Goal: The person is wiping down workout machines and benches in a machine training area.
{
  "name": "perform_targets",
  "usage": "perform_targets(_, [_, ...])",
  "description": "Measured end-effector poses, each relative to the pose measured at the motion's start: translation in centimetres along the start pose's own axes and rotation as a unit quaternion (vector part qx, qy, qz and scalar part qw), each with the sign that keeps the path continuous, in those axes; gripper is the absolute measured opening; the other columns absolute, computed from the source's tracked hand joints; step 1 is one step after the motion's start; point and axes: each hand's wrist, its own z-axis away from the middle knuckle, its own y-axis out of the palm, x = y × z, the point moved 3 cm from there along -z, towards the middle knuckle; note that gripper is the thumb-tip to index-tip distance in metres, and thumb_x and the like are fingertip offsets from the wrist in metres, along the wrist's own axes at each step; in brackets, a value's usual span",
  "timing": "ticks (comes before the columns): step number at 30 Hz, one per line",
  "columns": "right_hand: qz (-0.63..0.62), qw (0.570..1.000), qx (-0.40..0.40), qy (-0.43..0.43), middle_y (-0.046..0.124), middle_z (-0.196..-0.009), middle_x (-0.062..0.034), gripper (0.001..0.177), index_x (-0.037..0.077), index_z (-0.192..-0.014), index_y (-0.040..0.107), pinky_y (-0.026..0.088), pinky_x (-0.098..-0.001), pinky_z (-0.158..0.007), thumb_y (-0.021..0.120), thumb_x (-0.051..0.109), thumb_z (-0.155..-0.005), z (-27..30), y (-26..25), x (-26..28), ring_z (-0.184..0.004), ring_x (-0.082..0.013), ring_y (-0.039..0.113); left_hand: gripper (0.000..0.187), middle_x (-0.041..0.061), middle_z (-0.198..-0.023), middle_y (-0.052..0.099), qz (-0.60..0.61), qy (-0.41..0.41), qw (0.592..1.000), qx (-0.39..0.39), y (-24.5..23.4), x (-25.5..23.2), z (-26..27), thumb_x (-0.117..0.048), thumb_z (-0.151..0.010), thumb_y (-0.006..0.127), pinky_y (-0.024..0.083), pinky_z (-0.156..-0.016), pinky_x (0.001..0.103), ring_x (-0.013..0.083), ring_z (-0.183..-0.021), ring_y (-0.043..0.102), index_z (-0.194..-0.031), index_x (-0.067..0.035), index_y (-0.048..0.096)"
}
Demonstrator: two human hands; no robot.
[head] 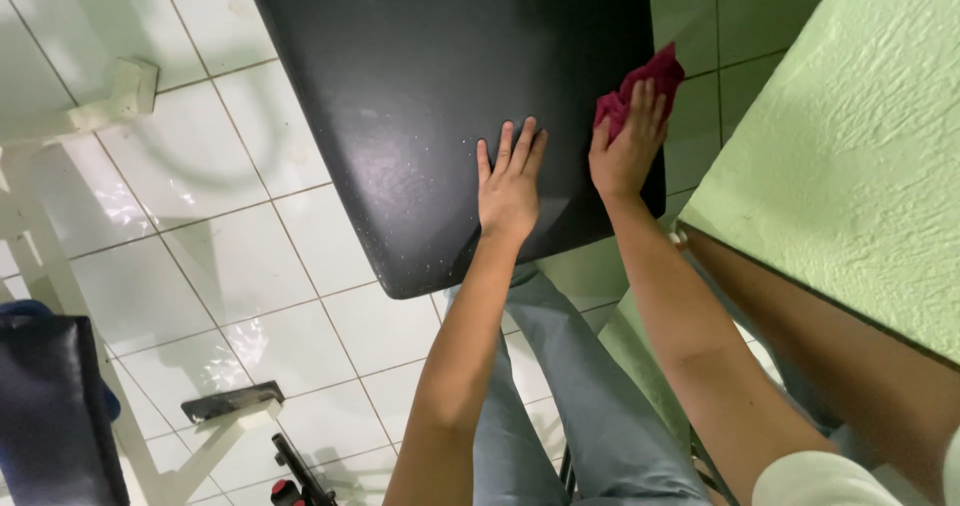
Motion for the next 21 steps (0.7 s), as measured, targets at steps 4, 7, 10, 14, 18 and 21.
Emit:
perform_targets(4, [0.009,1.000,-0.004,-0.006,0.024,-0.170,-0.0160,0.068,0.011,-0.166,0.020,0.018,-0.0714,-0.121,0.058,0.020,-0.110,1.5,-0.3,1.2,-0.154,-0.0474,0.017,0.072,-0.006,-0.175,0.007,0.012,-0.012,0.999,-0.035,0.2,2.1,1.5,-0.015,-0.099,0.058,0.002,-0.131,0.059,0.0222,-0.162,0.004,-0.164,-0.029,0.030])
perform_targets(7, [0.021,0.999,0.028,0.003,0.019,-0.173,-0.0123,0.067,0.012,-0.168,0.020,0.015,-0.0699,-0.122,0.055,0.021,-0.111,3.3,-0.4,1.6,-0.157,-0.0435,0.012,0.059,-0.005,-0.175,0.009,0.014,-0.029,0.997,-0.069,1.0,3.7,4.0,-0.022,-0.108,0.048,0.005,-0.129,0.061,0.0241,-0.162,0.008,-0.163,-0.032,0.031])
perform_targets(10, [0.035,0.997,0.030,-0.059,0.016,-0.174,-0.0109,0.072,0.014,-0.169,0.016,0.013,-0.0687,-0.122,0.057,0.021,-0.110,4.6,0.4,3.4,-0.158,-0.0423,0.008,0.058,-0.004,-0.175,0.010,-0.001,-0.058,0.991,-0.123,1.9,5.8,5.8,-0.037,-0.108,0.047,0.005,-0.129,0.061,0.0248,-0.162,0.008,-0.164,-0.034,0.029])
perform_targets(14, [0.035,0.985,0.058,-0.159,0.024,-0.172,-0.0115,0.072,0.011,-0.166,0.027,0.011,-0.0640,-0.123,0.060,0.021,-0.102,7.8,0.9,8.7,-0.157,-0.0394,0.012,0.057,-0.002,-0.175,0.011,-0.010,-0.088,0.981,-0.174,2.2,8.2,8.6,-0.037,-0.111,0.043,0.005,-0.128,0.060,0.0253,-0.161,0.008,-0.165,-0.032,0.028])
perform_targets(18, [0.027,0.965,0.045,-0.259,0.031,-0.169,-0.0134,0.081,0.007,-0.164,0.035,0.011,-0.0633,-0.122,0.067,0.023,-0.091,9.9,2.2,12.4,-0.156,-0.0405,0.017,0.057,0.000,-0.175,0.009,0.012,-0.120,0.975,-0.189,3.1,10.8,11.2,-0.036,-0.112,0.041,0.007,-0.128,0.061,0.0263,-0.162,0.007,-0.166,-0.029,0.026])
perform_targets(21, [0.031,0.951,0.082,-0.297,0.029,-0.171,-0.0105,0.086,0.009,-0.164,0.033,0.010,-0.0623,-0.122,0.070,0.024,-0.089,11.8,3.5,15.4,-0.157,-0.0389,0.014,0.055,-0.004,-0.175,0.011,0.015,-0.160,0.967,-0.200,3.0,12.4,13.5,-0.030,-0.112,0.039,0.008,-0.128,0.062,0.0245,-0.162,0.008,-0.166,-0.029,0.026])
